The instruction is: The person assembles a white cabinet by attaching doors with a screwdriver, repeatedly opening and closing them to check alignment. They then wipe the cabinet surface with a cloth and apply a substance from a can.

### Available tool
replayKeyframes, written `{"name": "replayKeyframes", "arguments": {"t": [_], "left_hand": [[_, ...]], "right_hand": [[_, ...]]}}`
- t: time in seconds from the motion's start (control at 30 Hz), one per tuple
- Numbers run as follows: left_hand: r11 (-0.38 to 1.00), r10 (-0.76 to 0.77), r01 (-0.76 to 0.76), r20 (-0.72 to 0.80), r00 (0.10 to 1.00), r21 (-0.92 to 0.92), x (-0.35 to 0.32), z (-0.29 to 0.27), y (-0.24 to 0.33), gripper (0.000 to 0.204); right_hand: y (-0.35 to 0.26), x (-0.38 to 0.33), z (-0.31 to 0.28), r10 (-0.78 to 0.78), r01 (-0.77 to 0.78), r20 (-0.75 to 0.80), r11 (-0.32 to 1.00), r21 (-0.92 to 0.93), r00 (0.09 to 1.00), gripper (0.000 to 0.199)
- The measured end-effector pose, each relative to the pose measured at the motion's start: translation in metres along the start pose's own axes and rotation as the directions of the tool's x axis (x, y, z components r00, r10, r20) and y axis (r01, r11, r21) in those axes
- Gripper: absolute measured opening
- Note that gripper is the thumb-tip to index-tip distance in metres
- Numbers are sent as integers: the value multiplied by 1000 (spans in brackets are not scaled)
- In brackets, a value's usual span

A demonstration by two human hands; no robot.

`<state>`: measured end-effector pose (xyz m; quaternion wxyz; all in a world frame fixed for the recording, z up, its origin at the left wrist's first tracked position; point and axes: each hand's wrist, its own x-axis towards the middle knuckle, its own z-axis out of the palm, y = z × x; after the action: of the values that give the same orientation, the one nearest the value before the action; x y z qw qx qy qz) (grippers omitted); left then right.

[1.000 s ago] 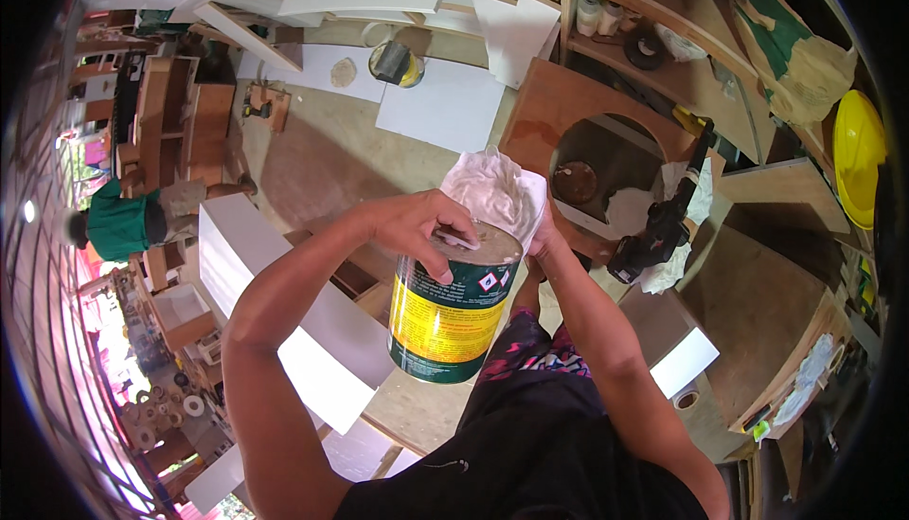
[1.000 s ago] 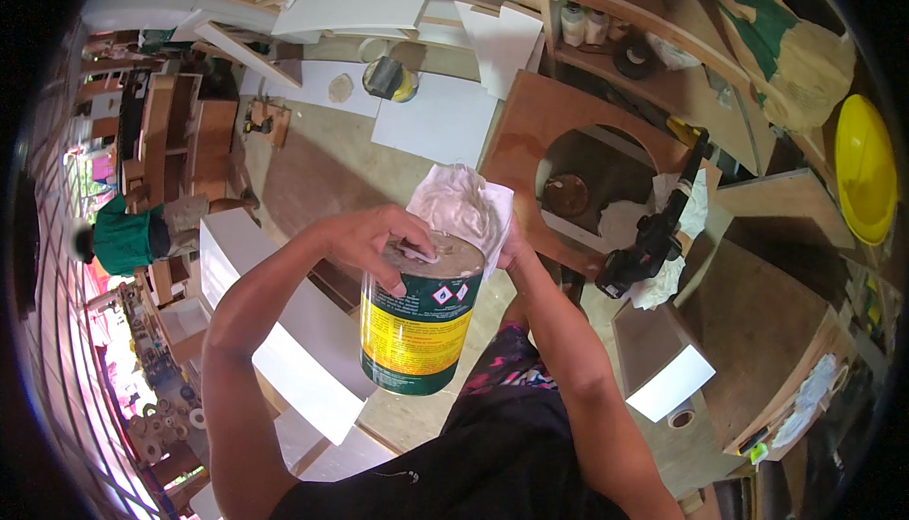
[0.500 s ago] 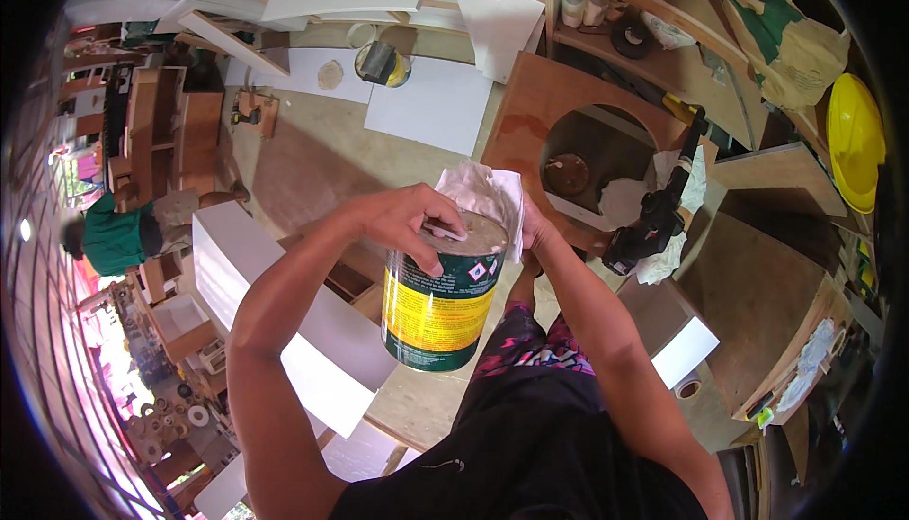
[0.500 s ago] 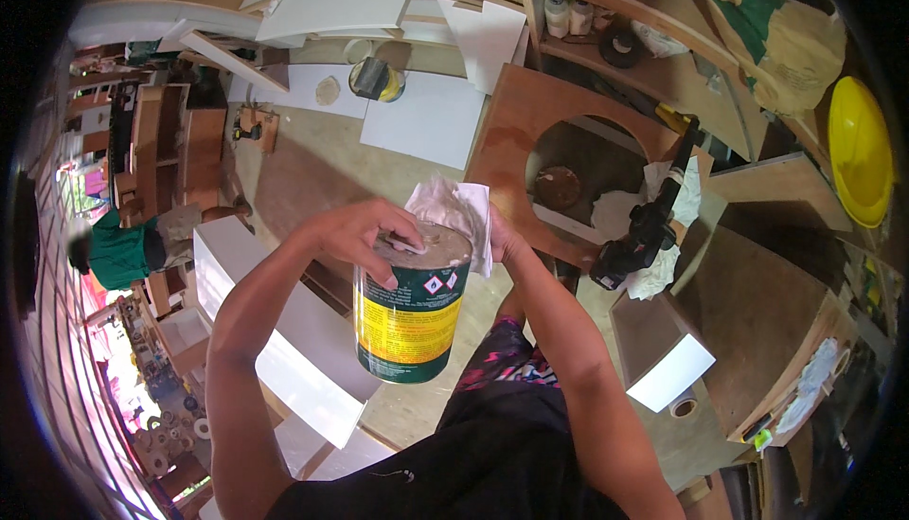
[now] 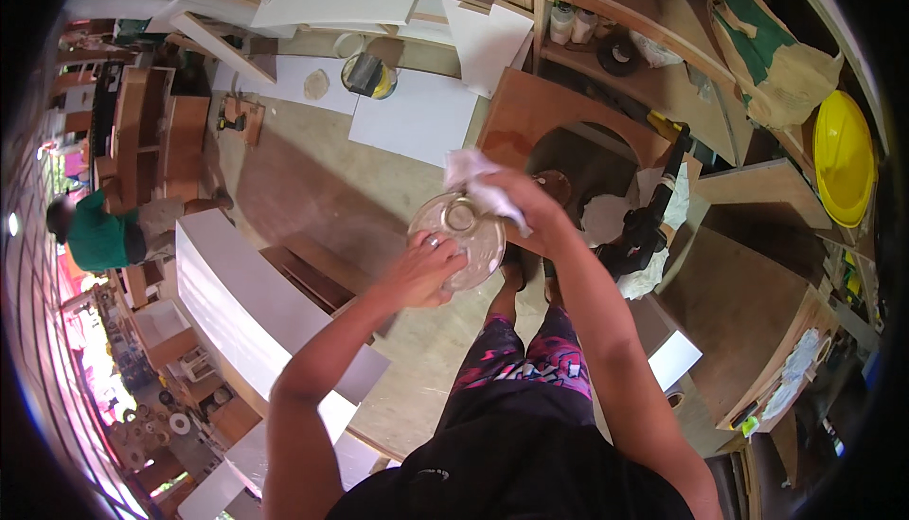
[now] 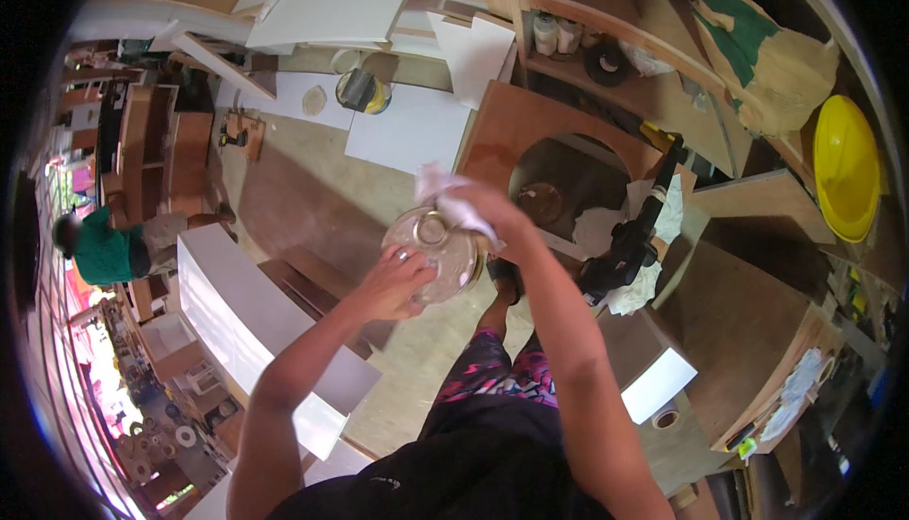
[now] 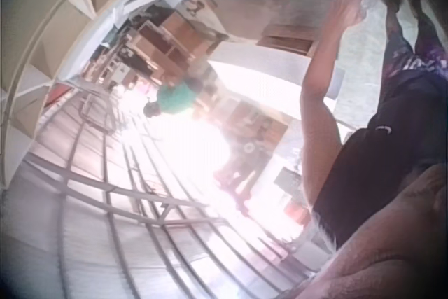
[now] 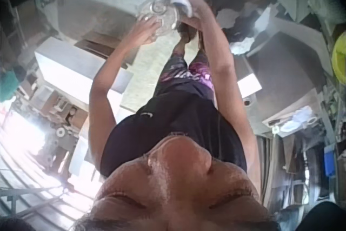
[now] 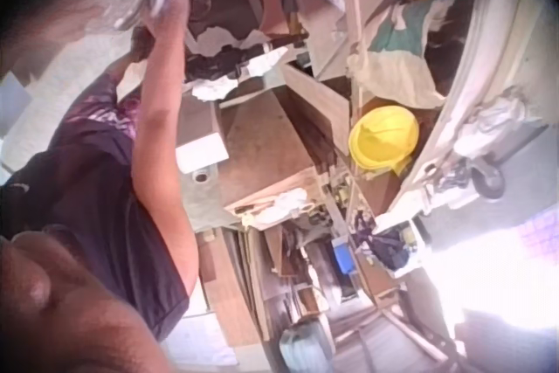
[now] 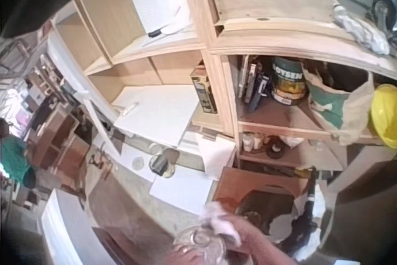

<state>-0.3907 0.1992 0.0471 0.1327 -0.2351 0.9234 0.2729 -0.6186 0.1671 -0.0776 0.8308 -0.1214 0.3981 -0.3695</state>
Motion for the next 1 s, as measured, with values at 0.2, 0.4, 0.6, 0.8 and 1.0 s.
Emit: {"name": "replayKeyframes", "arguments": {"t": [0.2, 0.4, 0.6, 0.8, 1.0], "left_hand": [[997, -68, 76, -279, 958, 17, 73, 70, -31, 60], [938, -299, 347, -456, 838, 23, 97, 139, -41, 43], [916, -327, 399, -656, 680, -43, 82, 157, -23, 51], [818, -576, 378, -597, 559, -434, -35, 148, 47, 54], [494, -816, 594, -574, 66, -635, -296, 230, 73, 44]], "right_hand": [[30, -69, -208, -186, 260, -184, 756, 601, 965, 56], [43, -185, -151, -156, 301, -295, 778, 552, 943, 59], [119, -192, -99, -58, 124, -123, 752, 647, 991, 60], [179, -155, -32, 113, -104, 27, 760, 641, 993, 54], [253, -122, 35, 219, -310, 249, 850, 425, 943, 60]]}}
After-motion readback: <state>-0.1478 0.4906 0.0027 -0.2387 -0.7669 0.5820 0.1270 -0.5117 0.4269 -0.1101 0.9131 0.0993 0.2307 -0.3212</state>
